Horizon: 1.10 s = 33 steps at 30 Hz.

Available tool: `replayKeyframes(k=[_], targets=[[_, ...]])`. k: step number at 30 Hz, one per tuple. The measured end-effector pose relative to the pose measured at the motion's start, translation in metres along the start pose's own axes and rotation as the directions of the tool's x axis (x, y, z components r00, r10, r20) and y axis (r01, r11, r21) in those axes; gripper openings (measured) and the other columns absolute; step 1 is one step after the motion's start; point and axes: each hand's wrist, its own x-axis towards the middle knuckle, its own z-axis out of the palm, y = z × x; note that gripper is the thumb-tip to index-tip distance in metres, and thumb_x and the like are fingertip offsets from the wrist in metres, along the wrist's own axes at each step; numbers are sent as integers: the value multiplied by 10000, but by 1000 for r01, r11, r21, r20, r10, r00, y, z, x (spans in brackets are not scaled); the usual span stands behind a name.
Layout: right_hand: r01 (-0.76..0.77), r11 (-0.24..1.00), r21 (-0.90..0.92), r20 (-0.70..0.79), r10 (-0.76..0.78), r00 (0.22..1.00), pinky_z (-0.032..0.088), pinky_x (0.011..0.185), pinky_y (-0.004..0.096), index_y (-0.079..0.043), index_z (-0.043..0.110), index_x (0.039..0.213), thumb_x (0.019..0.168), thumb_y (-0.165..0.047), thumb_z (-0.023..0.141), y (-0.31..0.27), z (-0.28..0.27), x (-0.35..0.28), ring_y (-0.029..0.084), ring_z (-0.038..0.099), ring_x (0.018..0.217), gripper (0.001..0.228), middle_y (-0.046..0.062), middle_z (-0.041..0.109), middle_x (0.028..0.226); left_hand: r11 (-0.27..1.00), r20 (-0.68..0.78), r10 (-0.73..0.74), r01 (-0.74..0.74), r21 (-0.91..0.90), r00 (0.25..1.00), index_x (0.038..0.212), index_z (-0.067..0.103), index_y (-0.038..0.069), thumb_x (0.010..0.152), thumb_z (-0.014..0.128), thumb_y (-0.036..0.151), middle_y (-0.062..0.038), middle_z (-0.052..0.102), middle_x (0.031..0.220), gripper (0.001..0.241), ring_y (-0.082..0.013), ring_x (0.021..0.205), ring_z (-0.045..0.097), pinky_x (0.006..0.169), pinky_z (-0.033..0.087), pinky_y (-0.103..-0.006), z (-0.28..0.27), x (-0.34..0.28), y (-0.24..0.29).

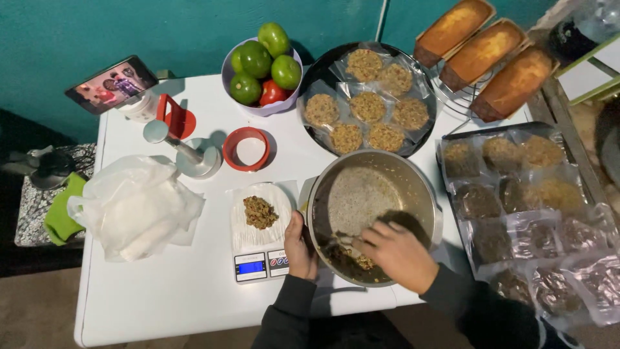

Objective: Weighing food mixture on a digital scale and using a manual press to form patties.

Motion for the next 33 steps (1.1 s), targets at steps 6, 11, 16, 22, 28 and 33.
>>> replayKeyframes(k=[6, 11, 16, 22, 28, 33], targets=[[79, 987, -142, 24, -77, 997, 540, 751, 383, -132, 740, 1169, 679, -95, 691, 16, -12, -70, 214, 604, 960, 494, 11, 653, 1000, 991, 186, 52, -74, 108, 981, 1154, 658, -66, 1125, 532, 321, -100, 725, 1096, 408, -184, 977, 662, 907, 513, -345, 11, -11, 6], [-389, 920, 46, -154, 391, 907, 557, 716, 354, -148, 758, 1127, 777, -97, 656, 1, 17, -109, 230, 638, 857, 368, 24, 683, 967, 966, 241, 50, -108, 234, 969, 1373, 592, -67, 1052, 513, 358, -98, 723, 1203, 538, -184, 1089, 654, 994, 484, -335, 61, -30, 25], [-613, 688, 388, -198, 712, 673, 542, 638, 402, -141, 773, 1067, 869, -218, 683, -66, 30, -100, 324, 689, 792, 231, 81, 717, 910, 871, 352, 105, -257, 420, 930, 1529, 533, -97, 1107, 519, 413, -191, 662, 1218, 662, -224, 1197, 590, 1208, 367, -371, 55, -38, 16], [-738, 290, 609, 69, 908, 413, 546, 664, 367, -187, 797, 1110, 898, -268, 698, -100, 68, -90, 314, 707, 758, 248, 104, 690, 862, 807, 411, 141, -346, 479, 900, 1389, 597, -98, 1054, 516, 458, -219, 550, 1521, 655, -288, 1421, 504, 1225, 314, -418, 72, -48, 22], [-312, 272, 910, -105, 881, 461, 534, 771, 317, -57, 788, 1128, 917, -186, 754, -114, 116, -86, 166, 713, 853, 250, 79, 801, 940, 800, 465, 194, -413, 435, 864, 802, 467, -110, 1063, 575, 405, -256, 531, 1544, 587, -326, 1401, 483, 1210, 293, -437, 65, -51, 13], [-149, -552, 820, 570, 771, 283, 270, 494, 254, -95, 813, 1186, 891, -164, 726, -116, 117, -92, 100, 392, 539, 315, 70, 719, 711, 862, 413, 148, -322, 392, 899, 1352, 605, -139, 1051, 554, 378, -223, 541, 1522, 601, -290, 1381, 537, 1170, 374, -396, 67, -51, 17]])
